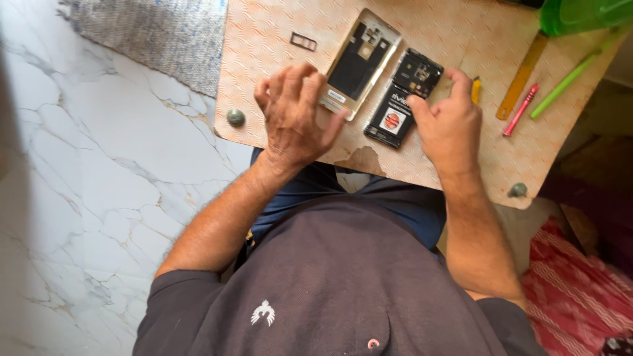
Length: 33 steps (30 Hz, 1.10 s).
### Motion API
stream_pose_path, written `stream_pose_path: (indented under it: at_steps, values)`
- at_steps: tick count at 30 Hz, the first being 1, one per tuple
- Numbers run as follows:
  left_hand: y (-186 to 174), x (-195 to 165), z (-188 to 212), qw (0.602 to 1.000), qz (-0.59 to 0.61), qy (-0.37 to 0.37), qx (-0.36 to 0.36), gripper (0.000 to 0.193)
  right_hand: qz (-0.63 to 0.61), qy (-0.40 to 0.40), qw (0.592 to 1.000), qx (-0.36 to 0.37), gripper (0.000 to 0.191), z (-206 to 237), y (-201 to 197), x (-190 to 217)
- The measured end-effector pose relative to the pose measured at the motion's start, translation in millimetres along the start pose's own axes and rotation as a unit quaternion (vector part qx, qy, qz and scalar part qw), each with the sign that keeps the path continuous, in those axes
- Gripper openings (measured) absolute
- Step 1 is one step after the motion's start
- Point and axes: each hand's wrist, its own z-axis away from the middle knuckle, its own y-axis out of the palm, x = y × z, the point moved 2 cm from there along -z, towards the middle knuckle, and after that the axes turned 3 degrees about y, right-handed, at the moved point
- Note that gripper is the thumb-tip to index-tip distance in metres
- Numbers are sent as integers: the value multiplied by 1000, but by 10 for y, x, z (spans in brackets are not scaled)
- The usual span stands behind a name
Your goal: The person cleans a smartphone with a cloth, then uses a utility knife and a screwdriver to pry open the device. They remove the SIM tray and separate the back cover from the main body, exposing the internal components.
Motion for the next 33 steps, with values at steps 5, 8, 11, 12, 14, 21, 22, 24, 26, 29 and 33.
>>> stream_pose_path:
  at_steps: [5,8,11,12,14,21,22,24,26,29,33]
  values:
    - [-136,338,-345,999,-26,17,-19,39,-49,0,998,26,35,107,-54,19]
    - [-166,478,-607,993,-91,73,20,15,-79,-13,996,44,35,206,-47,61]
    - [-171,511,-689,991,-88,100,25,8,-90,-22,995,47,36,297,-65,96]
    - [-200,526,-717,992,-76,102,24,12,-89,-25,995,49,36,315,-80,104]
    - [-232,537,-744,991,-64,110,32,7,-91,-29,994,56,36,344,-118,116]
    - [-203,554,-722,960,-153,230,48,6,-13,-146,988,46,31,302,43,299]
    - [-203,543,-706,964,-124,230,48,5,22,-201,979,31,30,289,124,353]
    - [-159,511,-661,969,-66,233,45,6,134,-260,956,34,40,268,321,439]
    - [-125,433,-590,965,-30,258,30,7,198,-281,938,41,46,263,494,497]
    - [0,308,-523,957,-49,284,46,6,214,-277,936,44,44,265,656,540]
    - [107,237,-481,951,-74,293,68,10,228,-294,928,32,37,266,708,581]
